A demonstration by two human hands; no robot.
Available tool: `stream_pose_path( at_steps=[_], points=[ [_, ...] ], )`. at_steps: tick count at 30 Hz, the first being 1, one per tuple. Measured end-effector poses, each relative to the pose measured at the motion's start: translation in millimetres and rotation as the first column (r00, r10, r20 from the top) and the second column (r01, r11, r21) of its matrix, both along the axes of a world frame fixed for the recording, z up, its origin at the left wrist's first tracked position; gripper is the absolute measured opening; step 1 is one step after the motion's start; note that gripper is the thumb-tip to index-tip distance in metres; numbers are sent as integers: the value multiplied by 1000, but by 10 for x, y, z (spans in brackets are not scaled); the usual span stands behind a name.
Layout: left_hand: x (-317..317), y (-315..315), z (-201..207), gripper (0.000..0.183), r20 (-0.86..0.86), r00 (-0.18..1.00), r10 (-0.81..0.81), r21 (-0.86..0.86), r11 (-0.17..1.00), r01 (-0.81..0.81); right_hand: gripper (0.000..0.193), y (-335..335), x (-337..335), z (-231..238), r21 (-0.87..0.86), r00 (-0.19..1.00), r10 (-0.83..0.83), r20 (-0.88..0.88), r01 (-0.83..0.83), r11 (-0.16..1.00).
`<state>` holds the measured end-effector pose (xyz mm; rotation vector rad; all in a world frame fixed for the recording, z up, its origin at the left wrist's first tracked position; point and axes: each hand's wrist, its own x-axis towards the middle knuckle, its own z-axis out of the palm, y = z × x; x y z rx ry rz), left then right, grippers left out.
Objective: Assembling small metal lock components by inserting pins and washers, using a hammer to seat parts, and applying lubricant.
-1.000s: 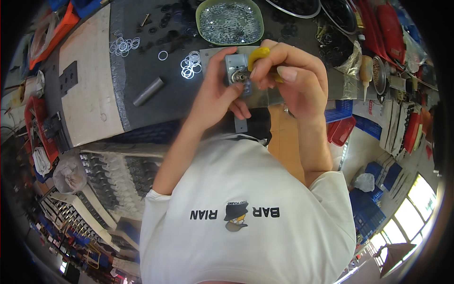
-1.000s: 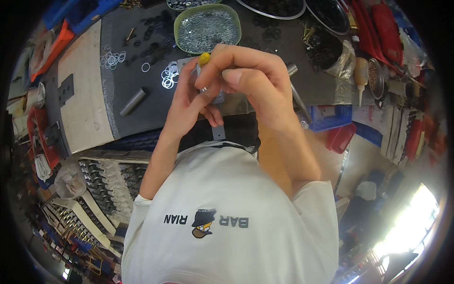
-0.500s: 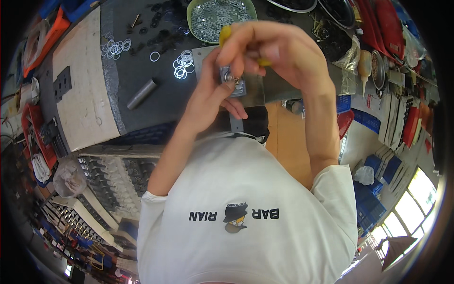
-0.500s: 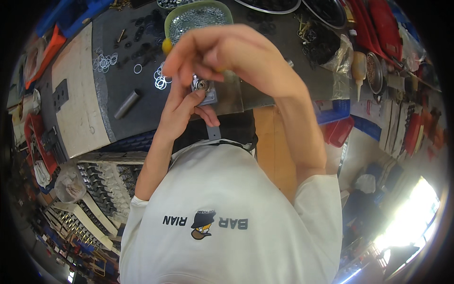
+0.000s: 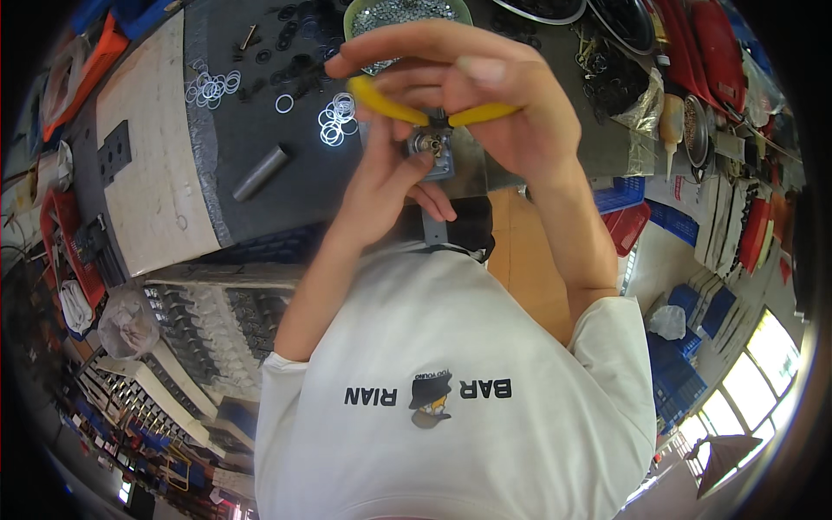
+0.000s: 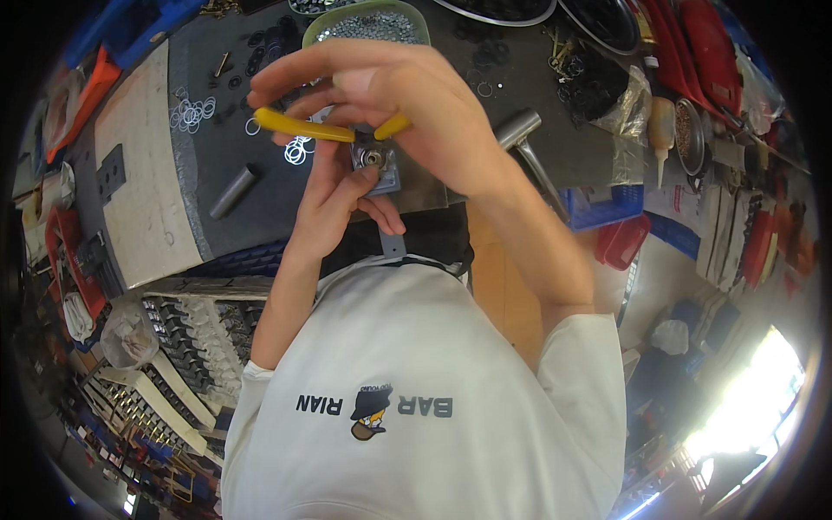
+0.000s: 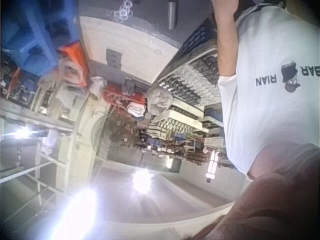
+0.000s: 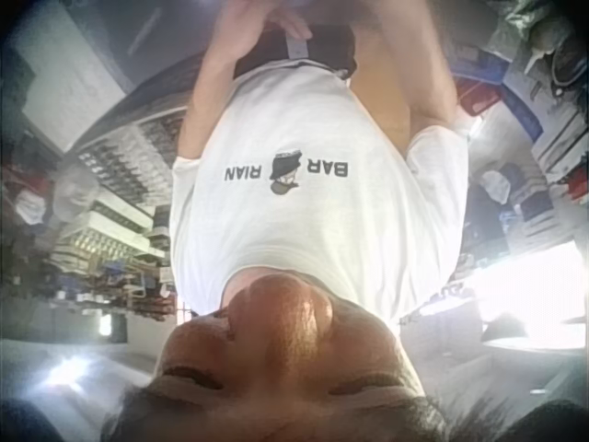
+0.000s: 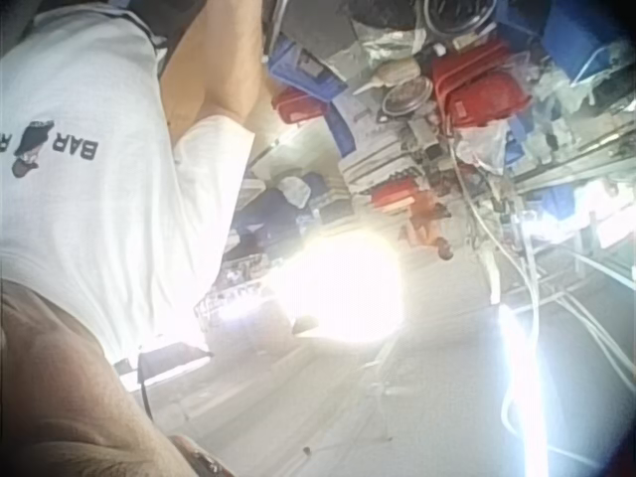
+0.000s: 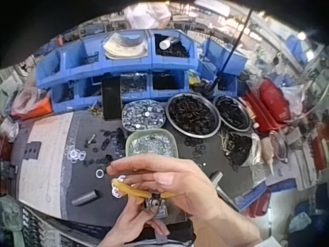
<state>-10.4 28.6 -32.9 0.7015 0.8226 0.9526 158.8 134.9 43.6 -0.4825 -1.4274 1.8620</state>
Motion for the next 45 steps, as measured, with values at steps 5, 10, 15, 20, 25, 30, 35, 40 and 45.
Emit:
stream_pose_path(
  at_steps=[5,10,15,20,25,30,35,40,45],
  points=[
    [-2,40,1,70,20,999,-42,6,999,42,50,-166,46,33,-17,891,-91,-445,93,995],
    [-15,34,11,71,13,999,-37,-11,999,38,50,-190,33,121,-63,933,-158,-324,145,987],
    [2,48,7,71,7,1000,-13,25,1000,13,53,-150,-8,-97,39,979,-195,-59,198,979],
    [-20,27,10,71,15,999,-35,25,999,35,47,-262,-70,71,46,958,-234,-168,245,969],
    [-26,26,-50,69,50,998,-23,-50,998,26,46,-152,-107,116,93,989,-96,-111,107,990],
    [-9,20,5,69,16,999,-41,8,999,41,48,-105,-96,23,18,978,-118,-173,123,992],
    [23,9,116,76,-43,999,-13,-2,1000,13,51,-91,128,186,21,956,9,-293,-3,1000],
    [114,-11,89,114,-752,517,409,550,822,149,61,-276,138,99,59,972,-180,-148,191,980],
    [149,49,220,101,-853,443,276,351,931,96,74,-113,180,-54,52,994,-33,-101,39,998]
  ],
)
